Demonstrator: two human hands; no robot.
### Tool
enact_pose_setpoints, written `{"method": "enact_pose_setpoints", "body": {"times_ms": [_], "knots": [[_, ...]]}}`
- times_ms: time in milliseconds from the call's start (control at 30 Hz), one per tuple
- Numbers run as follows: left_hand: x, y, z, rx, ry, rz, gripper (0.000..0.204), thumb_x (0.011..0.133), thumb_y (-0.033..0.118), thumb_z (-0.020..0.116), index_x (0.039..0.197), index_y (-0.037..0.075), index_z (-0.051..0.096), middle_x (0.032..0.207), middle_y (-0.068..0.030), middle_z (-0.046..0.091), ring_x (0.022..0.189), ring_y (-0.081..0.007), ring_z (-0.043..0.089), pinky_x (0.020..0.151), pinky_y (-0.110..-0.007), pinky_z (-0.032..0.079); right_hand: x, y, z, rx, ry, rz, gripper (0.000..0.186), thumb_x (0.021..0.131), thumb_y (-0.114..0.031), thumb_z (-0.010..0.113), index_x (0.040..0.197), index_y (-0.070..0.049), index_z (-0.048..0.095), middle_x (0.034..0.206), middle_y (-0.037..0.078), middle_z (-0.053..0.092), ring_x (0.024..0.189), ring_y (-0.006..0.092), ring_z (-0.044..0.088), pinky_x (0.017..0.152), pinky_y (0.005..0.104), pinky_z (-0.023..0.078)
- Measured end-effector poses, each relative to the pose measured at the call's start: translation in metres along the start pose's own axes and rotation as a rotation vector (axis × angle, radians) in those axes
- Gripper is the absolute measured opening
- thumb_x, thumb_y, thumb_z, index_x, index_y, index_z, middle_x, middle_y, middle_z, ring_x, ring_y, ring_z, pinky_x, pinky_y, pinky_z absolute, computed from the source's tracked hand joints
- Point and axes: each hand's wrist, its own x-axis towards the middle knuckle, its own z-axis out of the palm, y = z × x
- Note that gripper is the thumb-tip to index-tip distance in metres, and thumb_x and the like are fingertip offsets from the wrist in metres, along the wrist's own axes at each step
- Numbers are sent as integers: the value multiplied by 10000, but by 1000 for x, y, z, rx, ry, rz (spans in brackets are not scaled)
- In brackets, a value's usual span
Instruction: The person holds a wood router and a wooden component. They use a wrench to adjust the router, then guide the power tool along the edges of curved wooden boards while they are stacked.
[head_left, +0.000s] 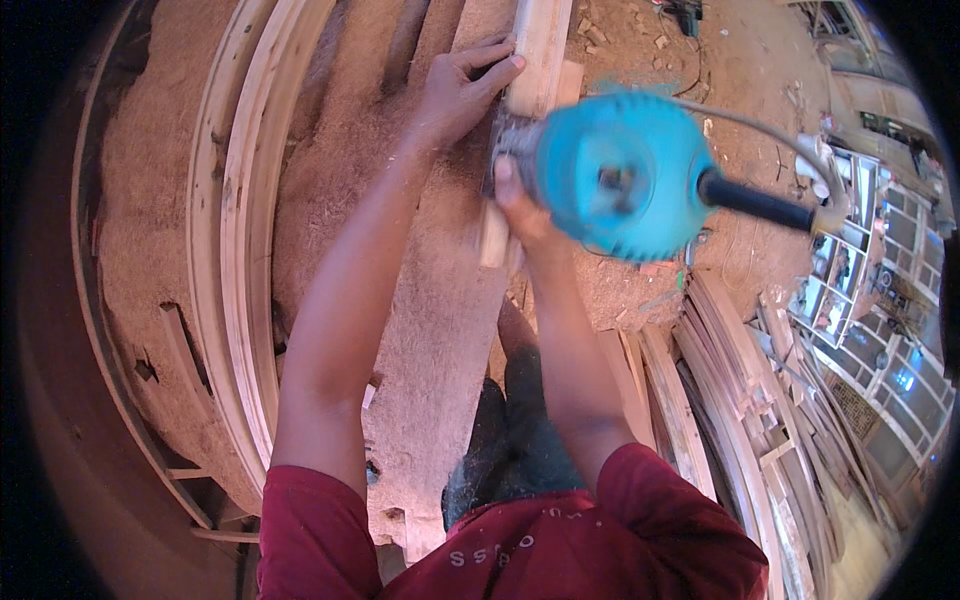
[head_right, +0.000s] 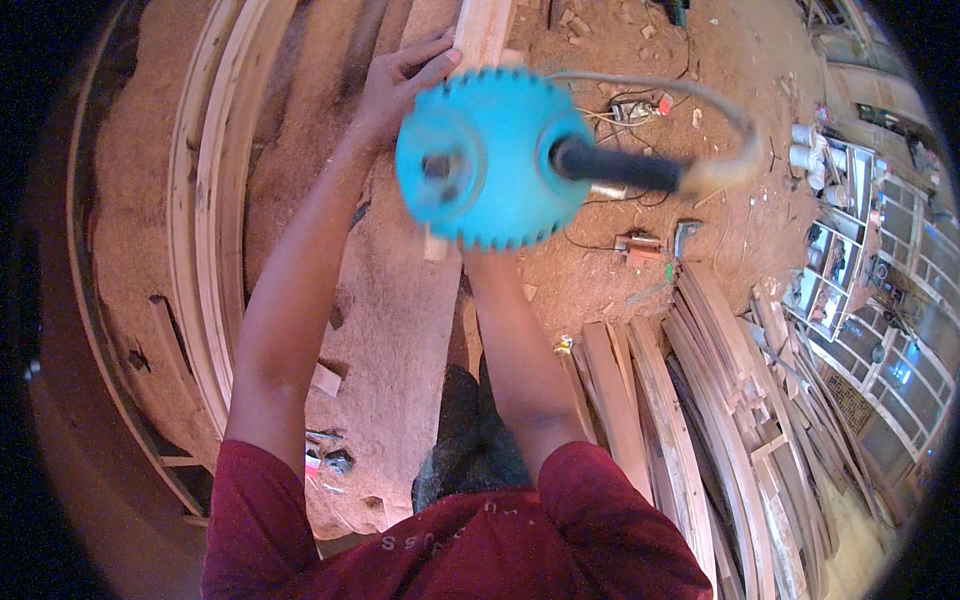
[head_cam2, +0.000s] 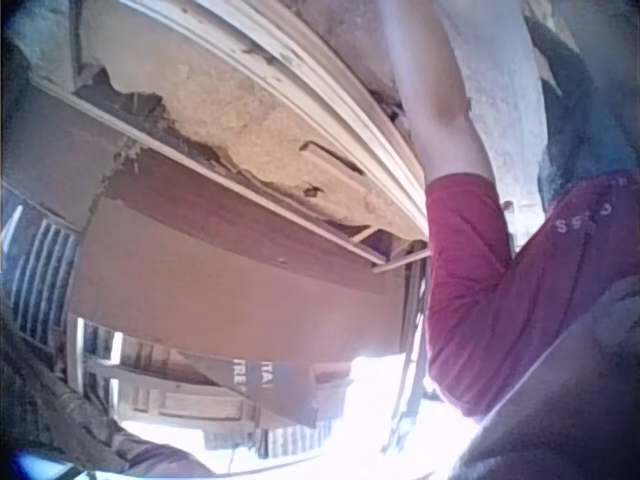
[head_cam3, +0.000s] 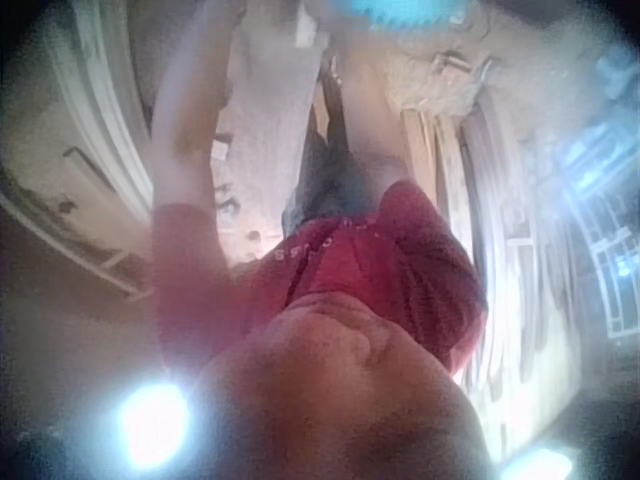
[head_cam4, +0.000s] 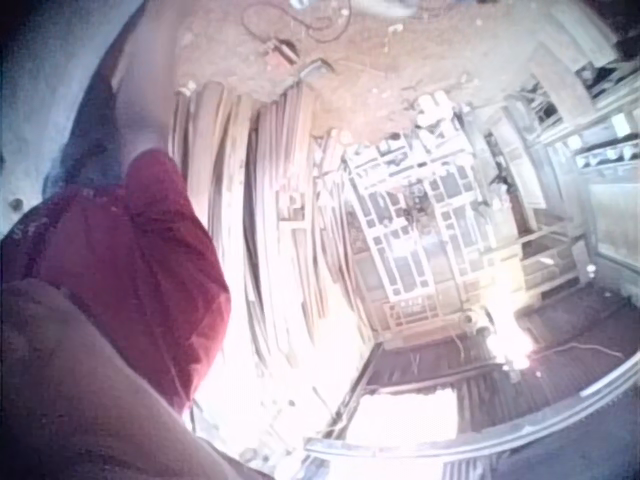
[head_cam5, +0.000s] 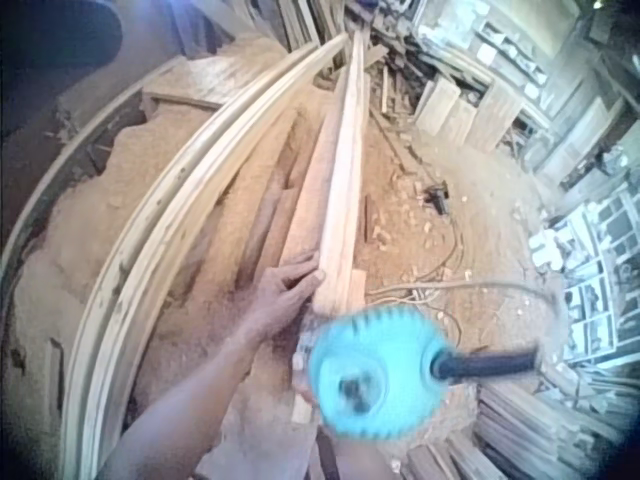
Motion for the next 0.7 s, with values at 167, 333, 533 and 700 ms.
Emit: {"method": "enact_pose_setpoints", "body": {"times_ms": [167,333,533,700], "knots": [[-7,10,-7,94,31,-46,456,902,310,721,1236,6,654,1359,-180,587,1293,-239,527,1096,-348,391,-32,-46,-36,181,-135,172,807,705,-314,823,1355,-26,440,1289,131,505,1223,268,479,1071,419,373],[-6,9,-5,100,30,-49,493,900,352,717,1256,17,645,1384,-171,570,1288,-249,535,1083,-358,409,-60,-65,-64,834,-146,632,490,859,-230,649,1299,-91,482,1127,183,614,1033,324,614,922,424,501],[-9,7,-2,52,55,-62,500,905,344,713,1272,14,633,1386,-168,569,1287,-247,533,1080,-356,411,-80,-42,-62,389,-133,-265,293,1004,-253,446,1258,-115,494,1121,296,624,1052,478,611,928,611,447],[-10,6,-2,32,40,-78,454,928,287,693,1280,7,626,1358,-163,590,1274,-212,530,1084,-330,396,-82,-51,-66,257,-176,-173,363,1010,-317,432,1252,-61,516,1144,287,623,1131,436,579,955,580,437]]}}
